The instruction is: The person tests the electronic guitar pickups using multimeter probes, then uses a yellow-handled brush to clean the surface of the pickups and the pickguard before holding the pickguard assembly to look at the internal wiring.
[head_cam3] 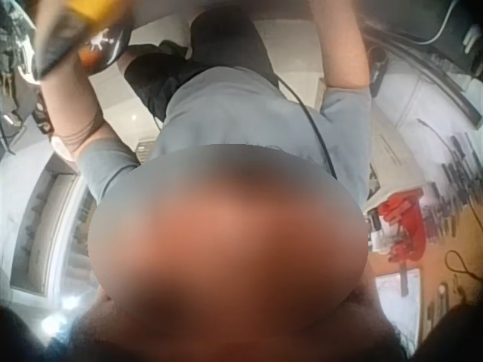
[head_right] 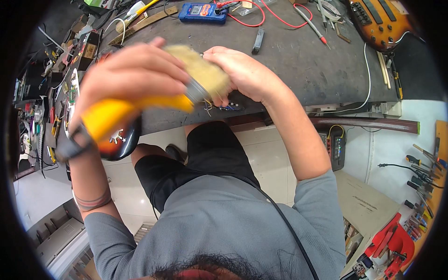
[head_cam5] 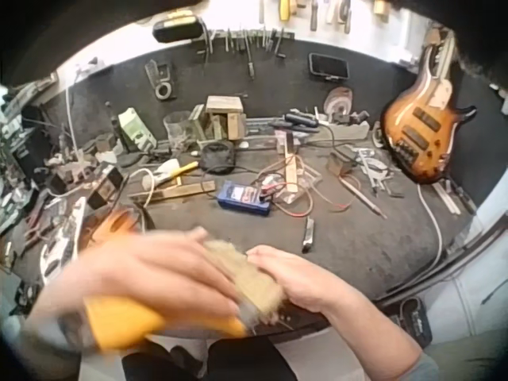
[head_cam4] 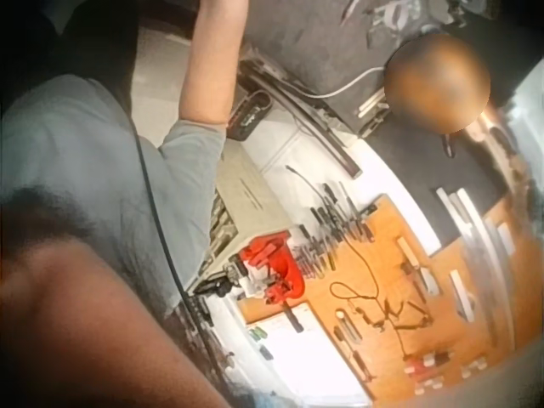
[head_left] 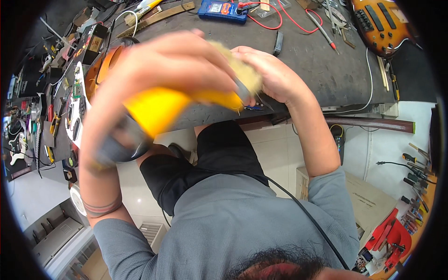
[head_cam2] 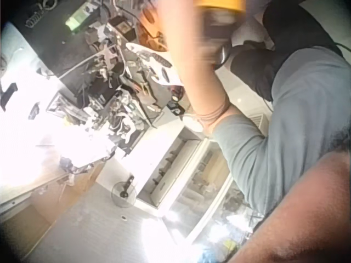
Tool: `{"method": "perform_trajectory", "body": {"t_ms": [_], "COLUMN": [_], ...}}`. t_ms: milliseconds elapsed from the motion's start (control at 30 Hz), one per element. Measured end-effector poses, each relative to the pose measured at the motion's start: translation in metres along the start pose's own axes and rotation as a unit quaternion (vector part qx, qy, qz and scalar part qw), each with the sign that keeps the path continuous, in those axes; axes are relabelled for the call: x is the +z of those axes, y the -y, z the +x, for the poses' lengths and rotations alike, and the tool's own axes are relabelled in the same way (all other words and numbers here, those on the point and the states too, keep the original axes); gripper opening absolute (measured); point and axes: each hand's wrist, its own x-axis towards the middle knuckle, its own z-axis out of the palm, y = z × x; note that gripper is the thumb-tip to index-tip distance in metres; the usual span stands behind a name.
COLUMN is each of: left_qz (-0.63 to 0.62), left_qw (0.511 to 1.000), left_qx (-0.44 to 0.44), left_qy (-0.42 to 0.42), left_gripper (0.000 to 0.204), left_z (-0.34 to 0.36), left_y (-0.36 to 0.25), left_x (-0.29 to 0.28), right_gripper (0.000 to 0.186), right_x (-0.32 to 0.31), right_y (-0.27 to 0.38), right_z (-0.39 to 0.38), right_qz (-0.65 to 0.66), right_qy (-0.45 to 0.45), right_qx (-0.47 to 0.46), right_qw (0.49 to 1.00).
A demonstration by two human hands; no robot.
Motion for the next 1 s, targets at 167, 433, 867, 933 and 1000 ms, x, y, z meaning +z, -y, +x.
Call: {"method": "perform_trajectory", "body": {"t_ms": [167,433,867,933,1000], "left_qz": [0.082,0.076,0.207,0.14,0.078], "left_qw": [0.995,0.997,0.971,0.986,0.995], "left_qx": [-0.047,0.012,-0.082,-0.055,-0.018], "left_qy": [0.021,0.022,-0.085,-0.078,-0.054], "left_gripper": [0.029,0.03,0.032,0.03,0.028], "left_z": [0.001,0.001,-0.041,-0.036,-0.024], "left_y": [0.001,-0.009,0.005,-0.007,-0.013], "left_x": [0.01,0.025,-0.023,-0.002,0.032], "right_gripper": [0.03,0.032,0.044,0.042,0.039], "right_x": [0.008,0.016,0.011,0.015,0.022], "right_y": [0.027,0.016,0.027,0.03,0.034], "right_z": [-0.004,0.001,0.004,0.001,-0.004], "right_qz": [-0.064,-0.033,-0.067,-0.08,-0.109], "right_qy": [0.069,0.024,0.046,0.039,-0.009], "right_qx": [0.073,0.055,0.085,0.09,0.085], "right_qw": [0.993,0.998,0.993,0.992,0.99]}}
